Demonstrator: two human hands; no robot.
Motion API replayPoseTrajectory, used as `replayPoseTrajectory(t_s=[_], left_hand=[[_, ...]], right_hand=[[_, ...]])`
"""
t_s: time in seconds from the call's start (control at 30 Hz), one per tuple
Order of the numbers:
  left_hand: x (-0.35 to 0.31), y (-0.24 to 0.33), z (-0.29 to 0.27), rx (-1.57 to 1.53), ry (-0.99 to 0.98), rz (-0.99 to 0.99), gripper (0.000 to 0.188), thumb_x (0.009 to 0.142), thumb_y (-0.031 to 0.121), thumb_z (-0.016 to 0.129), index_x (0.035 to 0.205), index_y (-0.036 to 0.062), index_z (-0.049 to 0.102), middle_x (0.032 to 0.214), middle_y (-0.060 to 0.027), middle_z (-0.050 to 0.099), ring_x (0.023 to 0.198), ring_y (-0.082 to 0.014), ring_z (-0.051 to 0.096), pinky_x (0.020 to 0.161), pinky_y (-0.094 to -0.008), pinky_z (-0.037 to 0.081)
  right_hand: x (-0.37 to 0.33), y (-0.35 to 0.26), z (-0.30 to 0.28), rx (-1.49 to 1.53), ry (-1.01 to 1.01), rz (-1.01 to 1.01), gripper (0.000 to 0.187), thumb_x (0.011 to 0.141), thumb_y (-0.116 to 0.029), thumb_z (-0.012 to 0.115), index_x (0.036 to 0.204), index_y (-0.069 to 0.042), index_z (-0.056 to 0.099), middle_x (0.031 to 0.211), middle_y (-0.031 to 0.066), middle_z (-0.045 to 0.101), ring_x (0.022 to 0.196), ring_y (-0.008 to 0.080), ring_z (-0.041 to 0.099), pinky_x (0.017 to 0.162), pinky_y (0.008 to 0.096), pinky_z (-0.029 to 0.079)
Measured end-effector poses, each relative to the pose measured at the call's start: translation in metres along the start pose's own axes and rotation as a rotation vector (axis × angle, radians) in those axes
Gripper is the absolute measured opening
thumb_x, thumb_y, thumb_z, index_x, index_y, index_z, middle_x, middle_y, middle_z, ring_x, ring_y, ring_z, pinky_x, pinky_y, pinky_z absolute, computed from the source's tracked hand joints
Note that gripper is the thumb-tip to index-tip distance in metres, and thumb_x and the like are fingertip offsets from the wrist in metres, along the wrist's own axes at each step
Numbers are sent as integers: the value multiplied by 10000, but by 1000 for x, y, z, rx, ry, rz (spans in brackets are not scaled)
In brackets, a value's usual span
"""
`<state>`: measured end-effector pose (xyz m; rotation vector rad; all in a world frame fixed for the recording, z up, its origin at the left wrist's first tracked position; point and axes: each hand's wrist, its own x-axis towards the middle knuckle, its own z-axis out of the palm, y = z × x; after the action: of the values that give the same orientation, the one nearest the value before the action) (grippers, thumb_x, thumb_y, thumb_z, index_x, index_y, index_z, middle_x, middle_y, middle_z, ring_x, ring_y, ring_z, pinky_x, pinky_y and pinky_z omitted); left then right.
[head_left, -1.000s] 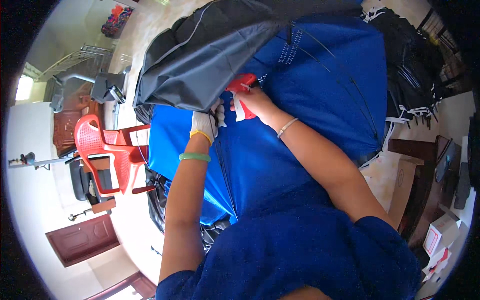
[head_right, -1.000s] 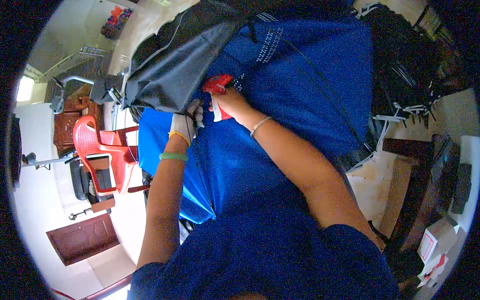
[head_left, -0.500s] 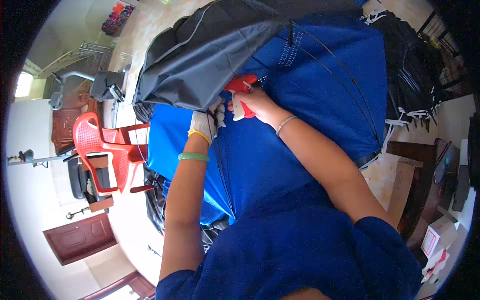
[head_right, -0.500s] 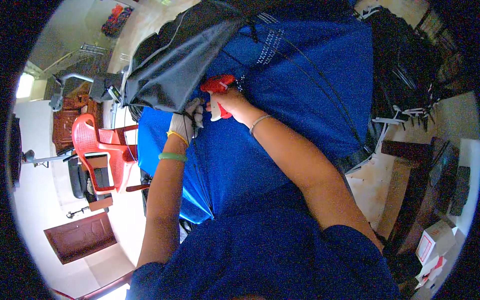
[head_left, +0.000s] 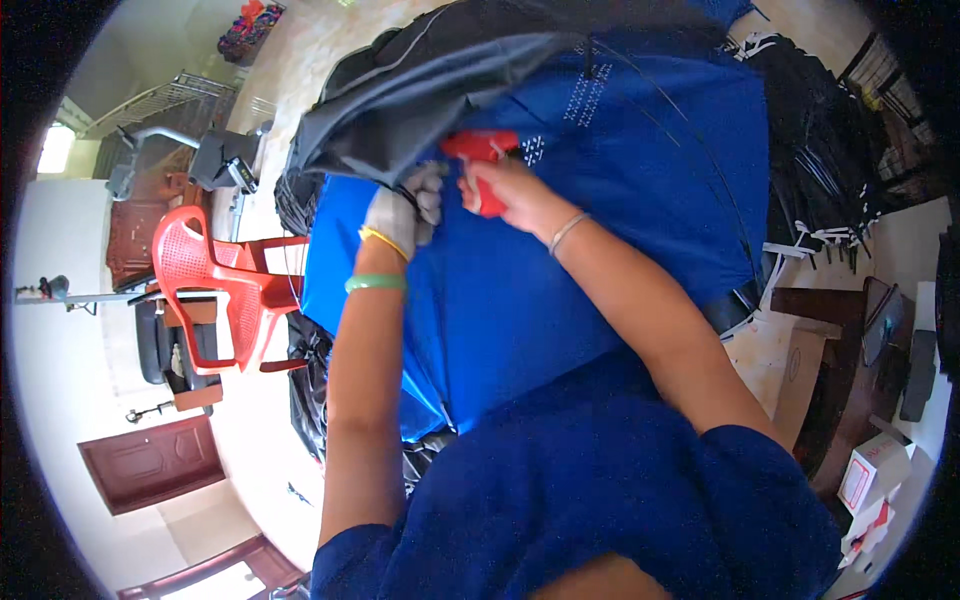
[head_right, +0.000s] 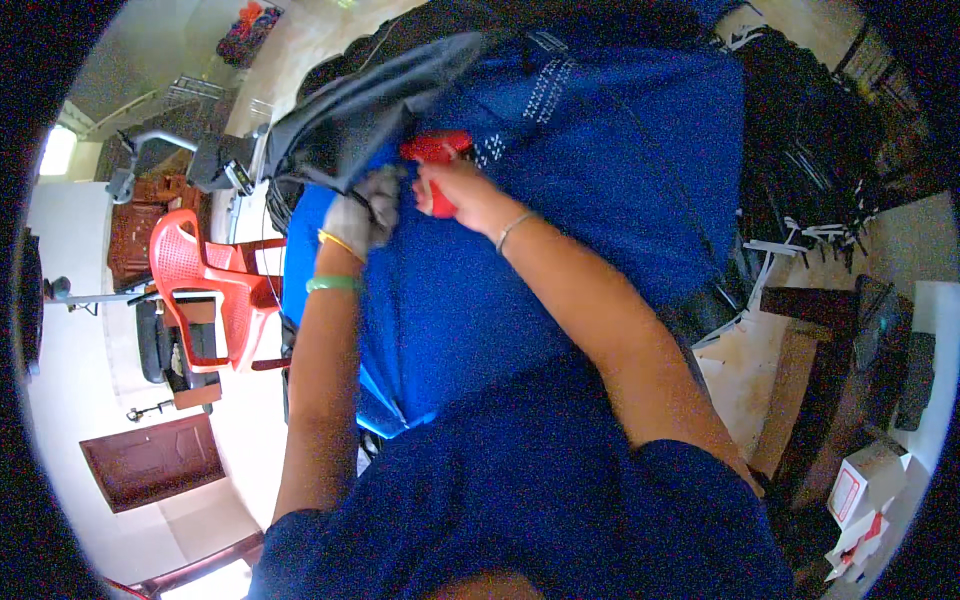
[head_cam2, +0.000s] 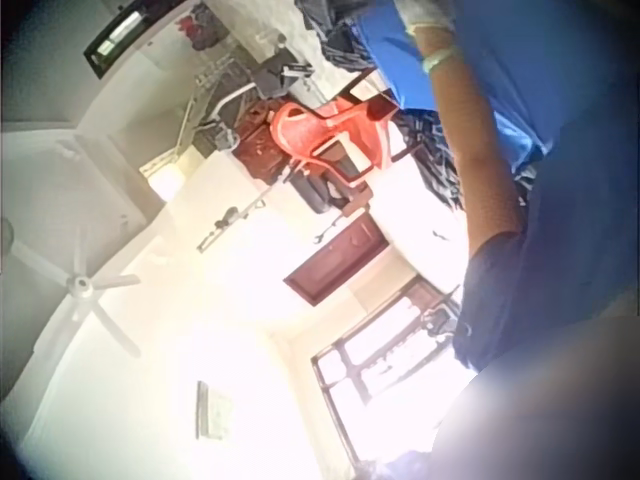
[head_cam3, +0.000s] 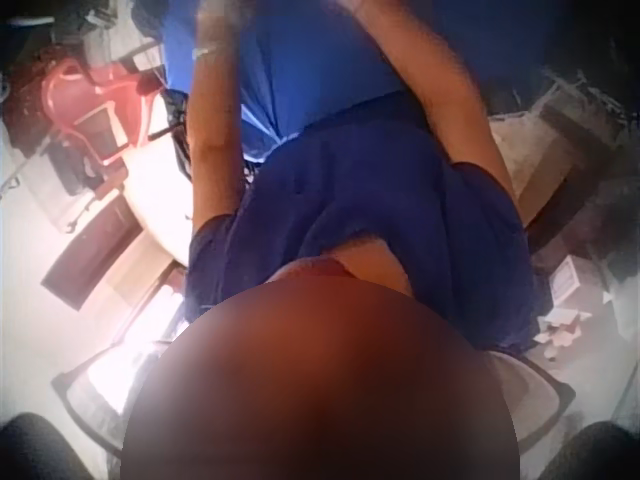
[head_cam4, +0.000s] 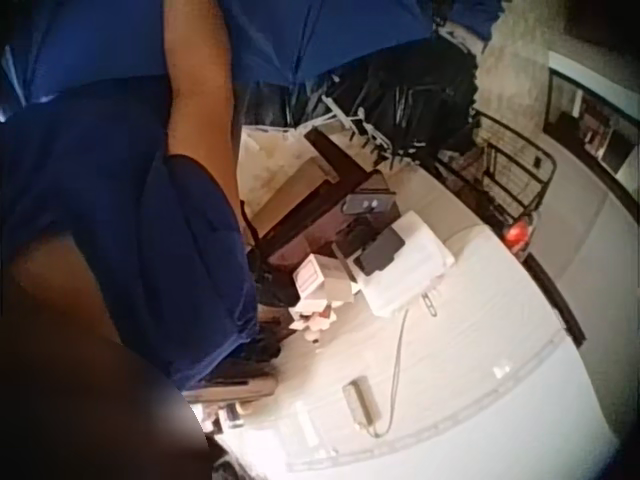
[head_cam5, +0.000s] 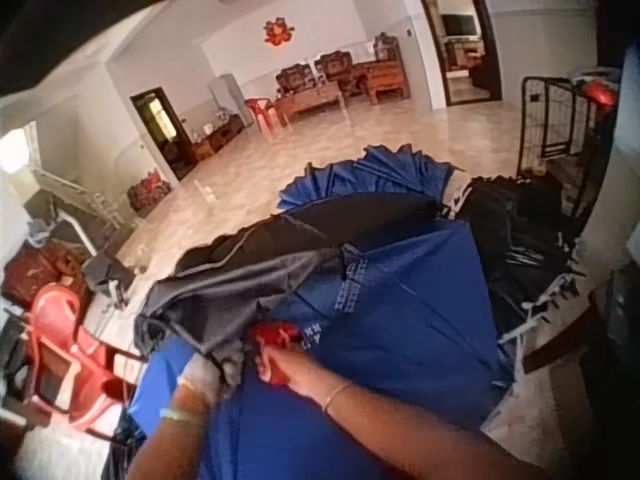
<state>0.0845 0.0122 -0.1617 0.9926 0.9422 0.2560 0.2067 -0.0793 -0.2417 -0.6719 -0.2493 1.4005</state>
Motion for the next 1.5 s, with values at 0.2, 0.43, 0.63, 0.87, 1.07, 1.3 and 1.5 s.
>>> replayPoseTrajectory(t_s=[0.2,0.43,0.63,0.87,1.07,1.3,1.5], left_hand=[[-27,57,-10,-319,-86,36,236,864,165,511,1024,-8,495,665,16,531,456,-58,450,396,-191,393],[-110,20,1,-253,-55,257,272,871,178,513,1049,-26,491,702,-15,560,497,-78,492,472,-186,423],[-129,-10,-6,363,143,284,225,868,223,506,939,16,560,664,-48,583,519,-151,549,502,-243,455],[-108,-76,-2,1892,694,633,202,869,286,465,849,97,535,649,-125,584,550,-298,601,484,-416,471],[-108,-95,4,1826,690,583,226,856,312,466,788,100,502,719,-141,604,607,-355,595,477,-451,461],[-110,-100,6,1781,671,558,213,844,305,480,811,96,508,747,-143,607,620,-354,599,497,-450,466],[-111,-98,8,1744,639,521,208,840,293,482,825,87,509,776,-153,609,665,-356,602,531,-448,471]], right_hand=[[-22,-61,30,-56,-149,-85,346,819,-146,492,1138,-17,454,946,208,586,862,311,607,743,433,504],[-38,-73,46,-146,-123,-89,400,820,-152,480,1184,4,427,976,220,582,884,317,604,751,429,503],[-64,-78,53,-347,-139,-47,394,810,-135,476,1170,21,444,974,191,594,873,281,614,730,403,513],[-128,-2,19,-331,-94,92,380,817,-207,532,1125,15,501,919,120,616,802,212,628,642,360,525],[-133,51,11,-576,-40,-22,313,854,-118,464,1133,25,478,1010,121,586,935,205,592,760,314,489],[-121,78,3,-750,45,-169,230,802,-181,532,931,2,583,792,107,636,722,200,634,610,314,495],[-128,63,10,-585,-16,-13,253,861,-123,492,1080,2,512,965,108,598,863,187,610,719,314,506]])
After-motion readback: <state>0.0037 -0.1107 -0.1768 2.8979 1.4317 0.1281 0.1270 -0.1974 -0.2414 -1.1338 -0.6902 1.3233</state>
